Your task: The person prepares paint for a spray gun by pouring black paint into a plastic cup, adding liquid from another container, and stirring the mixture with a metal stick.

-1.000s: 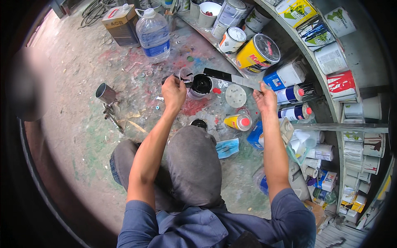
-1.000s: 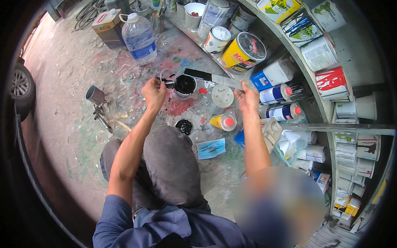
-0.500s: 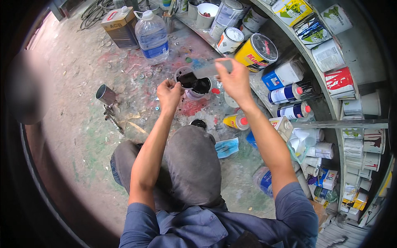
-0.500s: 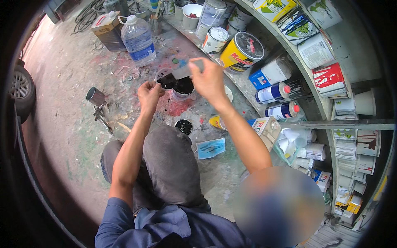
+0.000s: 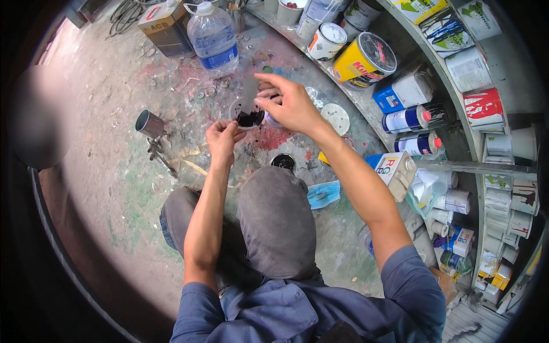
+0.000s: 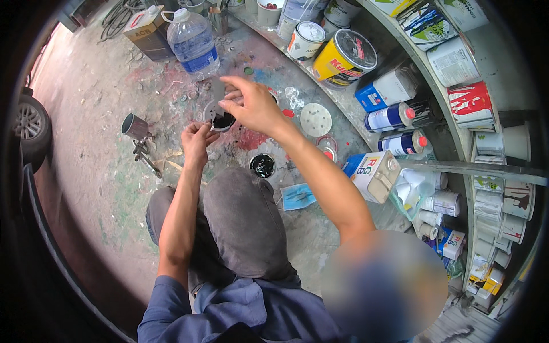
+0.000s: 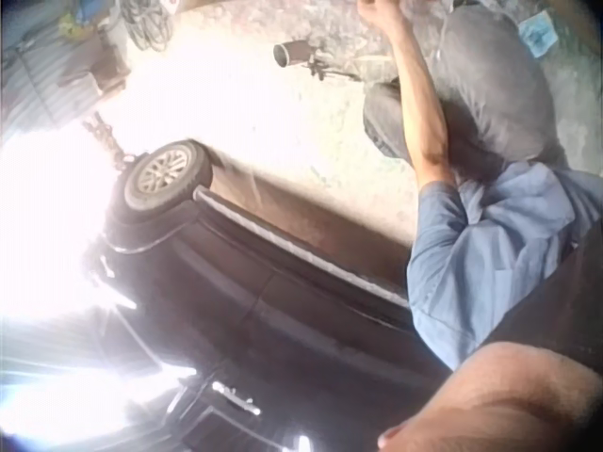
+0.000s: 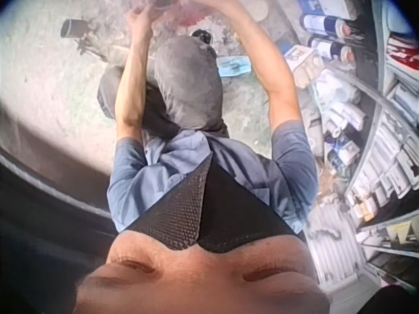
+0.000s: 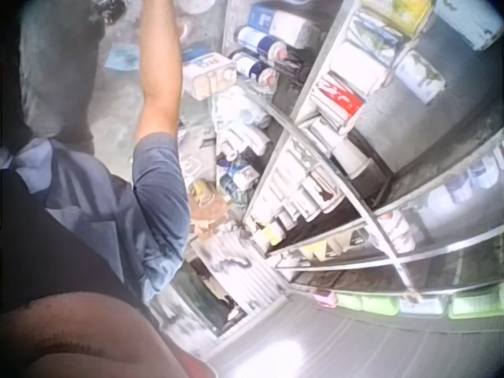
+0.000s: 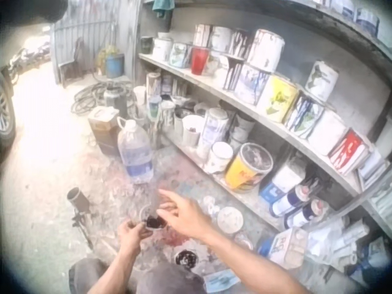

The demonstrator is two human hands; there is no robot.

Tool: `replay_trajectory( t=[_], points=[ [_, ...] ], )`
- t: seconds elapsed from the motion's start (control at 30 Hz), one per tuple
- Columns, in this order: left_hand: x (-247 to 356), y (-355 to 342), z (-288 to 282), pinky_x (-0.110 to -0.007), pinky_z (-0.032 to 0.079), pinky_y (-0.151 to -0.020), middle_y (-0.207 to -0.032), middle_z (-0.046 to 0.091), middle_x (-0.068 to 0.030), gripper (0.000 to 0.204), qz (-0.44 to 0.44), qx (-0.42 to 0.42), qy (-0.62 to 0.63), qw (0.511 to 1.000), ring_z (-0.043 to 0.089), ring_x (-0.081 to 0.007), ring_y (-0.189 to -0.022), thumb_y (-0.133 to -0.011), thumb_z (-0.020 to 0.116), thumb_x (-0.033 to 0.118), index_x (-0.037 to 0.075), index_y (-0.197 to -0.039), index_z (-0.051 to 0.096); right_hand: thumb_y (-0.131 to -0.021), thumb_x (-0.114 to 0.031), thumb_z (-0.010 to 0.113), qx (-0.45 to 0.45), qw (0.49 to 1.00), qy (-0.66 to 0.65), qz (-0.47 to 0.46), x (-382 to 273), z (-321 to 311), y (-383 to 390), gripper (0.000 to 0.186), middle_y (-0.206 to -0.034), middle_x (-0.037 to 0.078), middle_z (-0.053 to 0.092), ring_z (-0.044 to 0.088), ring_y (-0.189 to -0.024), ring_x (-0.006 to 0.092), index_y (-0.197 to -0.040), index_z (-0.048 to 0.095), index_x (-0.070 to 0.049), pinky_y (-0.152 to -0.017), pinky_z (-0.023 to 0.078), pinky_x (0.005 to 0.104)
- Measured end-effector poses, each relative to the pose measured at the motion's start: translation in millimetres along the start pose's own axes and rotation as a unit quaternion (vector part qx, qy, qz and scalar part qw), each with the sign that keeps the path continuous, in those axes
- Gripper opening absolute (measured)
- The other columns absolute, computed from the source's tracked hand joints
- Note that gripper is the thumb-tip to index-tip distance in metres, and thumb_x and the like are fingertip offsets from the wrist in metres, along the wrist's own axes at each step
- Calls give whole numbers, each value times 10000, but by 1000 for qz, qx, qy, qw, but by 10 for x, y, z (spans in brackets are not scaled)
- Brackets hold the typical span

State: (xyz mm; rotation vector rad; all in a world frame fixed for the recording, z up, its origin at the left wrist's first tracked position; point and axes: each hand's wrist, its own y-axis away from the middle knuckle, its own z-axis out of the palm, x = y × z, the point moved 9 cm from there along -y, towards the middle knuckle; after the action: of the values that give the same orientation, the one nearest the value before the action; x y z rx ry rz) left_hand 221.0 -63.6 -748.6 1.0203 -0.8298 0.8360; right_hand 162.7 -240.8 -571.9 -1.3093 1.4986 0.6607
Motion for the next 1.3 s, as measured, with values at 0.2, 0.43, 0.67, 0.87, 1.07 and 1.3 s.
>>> replay_trajectory(
  t=[0.2,0.43,0.67,0.87,1.07,1.3],
  points=[
    [-52,33,16,-298,602,-616,-770,635,-83,110,-8,-15,-37,999,660,-163,-665,-901,629,35,-9,-820,571,-842,-87,665,-35,988,113,-100,-58,293,-287,266,-930,152,713,712,-867,242,-1092,670,2,-752,540,354],
    [-58,2,32,-297,599,-615,-776,629,-73,97,-41,-49,-46,997,658,-160,-660,-897,627,23,-10,-824,572,-829,-19,609,-165,975,92,-112,25,553,-582,261,-928,139,719,708,-896,232,-1081,675,-12,-785,529,352],
    [-113,-55,-229,-308,609,-654,-820,638,-82,88,-38,-38,-10,999,671,-170,-707,-896,626,26,-5,-841,565,-873,47,525,-52,997,-52,-11,394,46,-385,540,-1316,172,591,628,-1157,236,-1406,460,-13,-973,505,336],
    [-191,-147,-367,-335,626,-696,-950,664,-131,90,-18,8,32,999,688,-194,-736,-912,615,21,-2,-844,561,-765,27,640,242,944,34,220,2135,-449,1153,697,-1399,200,493,519,-1287,299,-1415,388,-8,-1047,445,380],
    [-141,-98,-447,-354,634,-718,-1173,642,-218,73,-13,27,60,998,696,-219,-748,-924,604,14,-22,-868,575,-598,-139,888,223,962,48,147,2738,-25,959,1087,-1466,202,407,419,-1365,331,-1477,256,-40,-1124,365,419],
    [-177,-79,-569,-335,630,-708,-1234,630,-210,60,-19,52,63,997,697,-201,-769,-923,618,14,-32,-904,584,-508,-241,967,185,976,8,114,2793,-3,633,1117,-1334,142,548,538,-1253,275,-1408,332,-55,-1077,418,398]
  ],
)
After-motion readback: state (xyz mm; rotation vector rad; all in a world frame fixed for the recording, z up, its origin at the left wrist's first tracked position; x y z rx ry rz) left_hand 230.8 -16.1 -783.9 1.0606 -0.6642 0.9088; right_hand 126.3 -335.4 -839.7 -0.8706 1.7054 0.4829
